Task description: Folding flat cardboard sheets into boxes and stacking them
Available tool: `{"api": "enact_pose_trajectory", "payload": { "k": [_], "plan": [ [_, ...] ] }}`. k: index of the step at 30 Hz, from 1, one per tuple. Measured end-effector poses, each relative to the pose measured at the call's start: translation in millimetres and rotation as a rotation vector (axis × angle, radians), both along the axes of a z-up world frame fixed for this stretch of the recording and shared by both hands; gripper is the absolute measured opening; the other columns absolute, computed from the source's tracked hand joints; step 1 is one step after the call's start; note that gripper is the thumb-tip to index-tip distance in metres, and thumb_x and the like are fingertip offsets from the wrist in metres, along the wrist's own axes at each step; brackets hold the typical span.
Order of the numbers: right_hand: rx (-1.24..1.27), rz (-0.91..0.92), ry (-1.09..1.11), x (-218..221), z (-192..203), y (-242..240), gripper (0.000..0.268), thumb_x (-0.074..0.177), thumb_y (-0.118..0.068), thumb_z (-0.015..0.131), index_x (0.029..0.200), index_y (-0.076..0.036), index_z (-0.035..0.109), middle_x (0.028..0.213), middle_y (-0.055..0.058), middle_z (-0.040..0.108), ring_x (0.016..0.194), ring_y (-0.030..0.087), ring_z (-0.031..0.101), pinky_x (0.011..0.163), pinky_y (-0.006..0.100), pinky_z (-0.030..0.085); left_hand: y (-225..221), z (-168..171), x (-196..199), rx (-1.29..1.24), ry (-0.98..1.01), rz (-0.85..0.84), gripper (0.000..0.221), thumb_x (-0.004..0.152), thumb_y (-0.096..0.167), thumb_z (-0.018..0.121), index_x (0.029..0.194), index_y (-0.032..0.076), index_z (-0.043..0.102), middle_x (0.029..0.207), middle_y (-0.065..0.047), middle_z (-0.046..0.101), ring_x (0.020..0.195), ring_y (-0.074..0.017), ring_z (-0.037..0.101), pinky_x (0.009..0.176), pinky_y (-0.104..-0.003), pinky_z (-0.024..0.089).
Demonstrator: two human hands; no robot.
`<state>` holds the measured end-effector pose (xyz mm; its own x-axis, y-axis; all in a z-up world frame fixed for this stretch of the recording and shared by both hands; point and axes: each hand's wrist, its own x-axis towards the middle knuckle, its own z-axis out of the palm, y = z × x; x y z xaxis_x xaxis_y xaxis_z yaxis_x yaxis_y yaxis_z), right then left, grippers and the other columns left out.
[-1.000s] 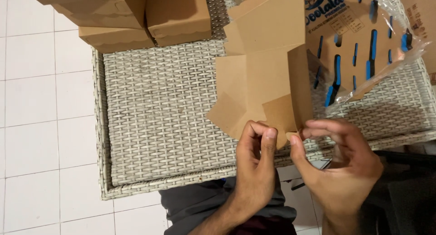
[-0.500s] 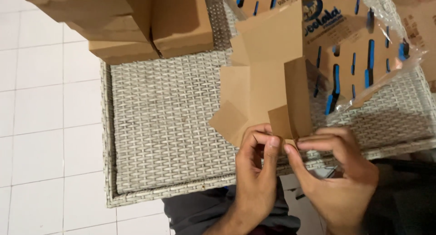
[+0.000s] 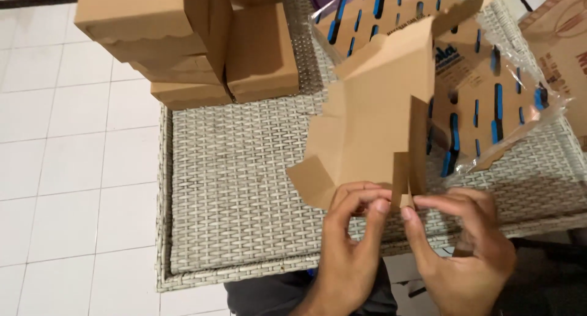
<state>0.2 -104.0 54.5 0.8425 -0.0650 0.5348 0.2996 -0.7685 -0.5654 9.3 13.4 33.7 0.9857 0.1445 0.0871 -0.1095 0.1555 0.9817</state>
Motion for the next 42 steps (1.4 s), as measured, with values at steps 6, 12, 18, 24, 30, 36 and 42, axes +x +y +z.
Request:
{"api": "enact_pose_trajectory", "payload": {
  "k": [6, 12, 18, 24, 30, 36, 42],
  "plan": [
    [0.031, -0.121, 0.026, -1.8, -2.0, 3.0, 0.015, 0.092, -0.002, 0.085, 0.104, -0.002, 0.075, 0.104, 0.012, 0.063, 0.095, 0.02, 0.063, 0.074, 0.03, 0.045, 10.5, 8.5, -5.0, 0.195, -0.067, -0.043, 0.022, 0.099, 0.023, 0.062, 0.115, 0.011, 0.071, 0.099, -0.003, 0.07, 0.098, -0.0182, 0.064, 0.089, -0.031, 0.049],
    [0.099, 0.046, -0.031, 0.7, 1.3, 0.5, 0.007, 0.095, 0.008, 0.076, 0.097, 0.006, 0.069, 0.096, 0.016, 0.069, 0.093, 0.026, 0.064, 0.093, 0.035, 0.05, 8.5, 10.2, -6.5, 0.312, -0.126, 0.014, 0.018, 0.1, 0.02, 0.063, 0.114, 0.012, 0.072, 0.096, 0.0, 0.072, 0.096, -0.0186, 0.063, 0.09, -0.031, 0.048],
    [0.146, -0.08, 0.084, -6.1, 7.6, 4.5, 0.011, 0.098, -0.001, 0.077, 0.105, 0.004, 0.069, 0.102, 0.014, 0.067, 0.091, 0.019, 0.067, 0.078, 0.029, 0.048, 0.2, 2.1, -10.7, 0.368, -0.16, 0.08, 0.014, 0.099, 0.019, 0.068, 0.111, 0.014, 0.071, 0.094, 0.003, 0.073, 0.092, -0.0167, 0.062, 0.09, -0.031, 0.045],
    [0.138, -0.091, 0.03, -5.4, 4.9, 7.6, 0.011, 0.097, 0.004, 0.079, 0.102, 0.006, 0.069, 0.097, 0.015, 0.066, 0.091, 0.021, 0.065, 0.084, 0.03, 0.051, -4.8, 4.0, -11.3, 0.372, -0.164, 0.11, 0.016, 0.099, 0.02, 0.066, 0.111, 0.013, 0.073, 0.102, 0.002, 0.076, 0.097, -0.018, 0.064, 0.09, -0.033, 0.045],
    [0.029, -0.092, 0.063, -6.1, 6.4, 5.6, 0.014, 0.095, -0.001, 0.083, 0.105, 0.0, 0.073, 0.104, 0.014, 0.062, 0.099, 0.022, 0.064, 0.078, 0.031, 0.049, -2.9, 5.0, -10.5, 0.35, -0.158, 0.104, 0.014, 0.1, 0.018, 0.064, 0.11, 0.013, 0.071, 0.1, 0.002, 0.074, 0.094, -0.0174, 0.063, 0.092, -0.031, 0.044],
    [0.007, -0.082, 0.032, -5.8, 2.4, 6.3, 0.01, 0.097, 0.0, 0.079, 0.099, 0.001, 0.07, 0.1, 0.013, 0.062, 0.105, 0.027, 0.058, 0.097, 0.036, 0.045, -4.6, 4.0, -12.5, 0.336, -0.098, 0.068, 0.015, 0.101, 0.021, 0.061, 0.112, 0.015, 0.069, 0.096, 0.004, 0.072, 0.096, -0.0165, 0.062, 0.092, -0.032, 0.042],
    [0.004, -0.13, 0.075, -6.9, 1.7, 7.0, 0.009, 0.096, -0.003, 0.08, 0.098, 0.0, 0.073, 0.102, 0.013, 0.057, 0.108, 0.026, 0.056, 0.101, 0.037, 0.043, -5.0, 3.4, -12.0, 0.353, -0.087, 0.077, 0.014, 0.101, 0.023, 0.062, 0.11, 0.017, 0.07, 0.099, 0.006, 0.072, 0.098, -0.0147, 0.063, 0.095, -0.032, 0.039]
  ]
}}
